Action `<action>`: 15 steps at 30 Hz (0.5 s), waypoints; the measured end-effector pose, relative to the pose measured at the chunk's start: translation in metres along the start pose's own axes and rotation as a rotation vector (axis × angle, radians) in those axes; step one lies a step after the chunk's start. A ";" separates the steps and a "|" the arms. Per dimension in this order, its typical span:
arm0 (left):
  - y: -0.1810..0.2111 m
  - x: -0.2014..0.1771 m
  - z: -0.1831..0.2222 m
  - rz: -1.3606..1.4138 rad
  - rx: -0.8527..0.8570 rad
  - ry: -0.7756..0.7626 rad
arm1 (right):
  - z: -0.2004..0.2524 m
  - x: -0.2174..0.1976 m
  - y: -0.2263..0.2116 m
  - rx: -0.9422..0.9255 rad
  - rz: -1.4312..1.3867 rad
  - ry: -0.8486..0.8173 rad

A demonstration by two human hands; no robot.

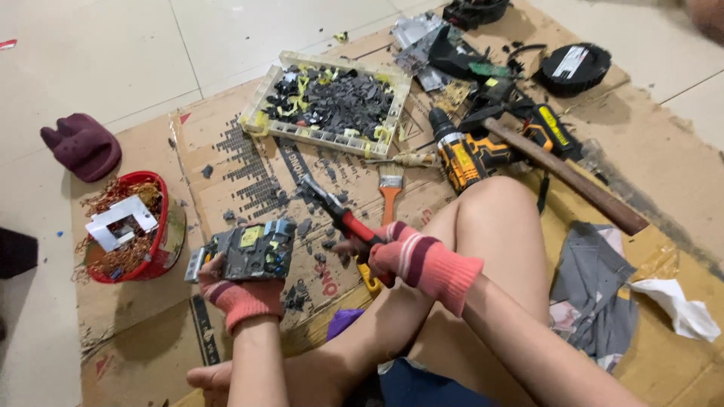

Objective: The person is using pliers to remove components from an electronic circuit board while sitting on the floor.

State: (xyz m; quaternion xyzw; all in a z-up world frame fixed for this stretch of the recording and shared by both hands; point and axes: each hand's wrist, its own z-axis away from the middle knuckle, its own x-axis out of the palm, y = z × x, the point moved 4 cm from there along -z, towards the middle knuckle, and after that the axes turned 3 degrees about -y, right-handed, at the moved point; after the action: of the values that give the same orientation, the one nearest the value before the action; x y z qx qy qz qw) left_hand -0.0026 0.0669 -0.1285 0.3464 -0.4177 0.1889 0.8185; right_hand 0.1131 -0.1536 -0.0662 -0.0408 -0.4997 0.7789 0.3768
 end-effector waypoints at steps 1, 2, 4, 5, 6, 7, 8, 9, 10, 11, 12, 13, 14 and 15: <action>0.004 -0.001 0.003 -0.008 0.005 0.006 | -0.002 -0.001 0.007 0.005 -0.007 -0.006; 0.004 0.002 0.004 -0.032 0.009 0.008 | -0.004 -0.003 0.011 -0.021 -0.167 -0.079; 0.004 0.007 0.003 -0.051 0.011 0.004 | -0.005 -0.009 -0.002 -0.052 -0.322 -0.148; 0.004 0.008 0.002 -0.059 0.017 0.021 | -0.005 -0.008 -0.012 0.070 -0.075 -0.210; 0.008 0.004 0.003 -0.067 0.032 0.049 | -0.005 -0.006 -0.018 0.202 0.172 -0.278; 0.009 0.006 0.006 -0.061 0.036 0.054 | 0.002 -0.007 -0.008 0.207 0.178 -0.282; 0.009 0.008 0.007 -0.080 0.031 0.078 | 0.009 -0.009 -0.001 0.141 -0.218 -0.233; 0.009 0.010 0.009 -0.098 0.027 0.102 | 0.016 -0.013 0.006 0.070 -0.613 -0.176; 0.011 0.009 0.009 -0.097 0.027 0.103 | 0.002 -0.018 0.014 0.071 -0.612 -0.176; 0.012 0.009 0.008 -0.085 0.022 0.093 | -0.012 -0.026 0.024 0.091 -0.355 -0.100; 0.012 0.009 0.007 -0.074 0.015 0.079 | -0.025 -0.036 0.033 0.105 -0.100 -0.023; 0.012 0.012 0.009 -0.074 0.013 0.078 | -0.016 -0.028 0.026 0.104 -0.101 -0.021; 0.013 0.016 0.011 -0.056 0.014 0.056 | -0.006 -0.024 0.022 0.146 -0.019 0.059; 0.014 0.020 0.013 -0.038 0.016 0.033 | 0.004 -0.020 0.017 0.188 0.062 0.138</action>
State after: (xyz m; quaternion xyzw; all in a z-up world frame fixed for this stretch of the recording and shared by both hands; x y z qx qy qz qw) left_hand -0.0067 0.0671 -0.1014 0.3574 -0.3959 0.1825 0.8260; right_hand 0.1161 -0.1727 -0.0840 -0.0744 -0.3958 0.8290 0.3881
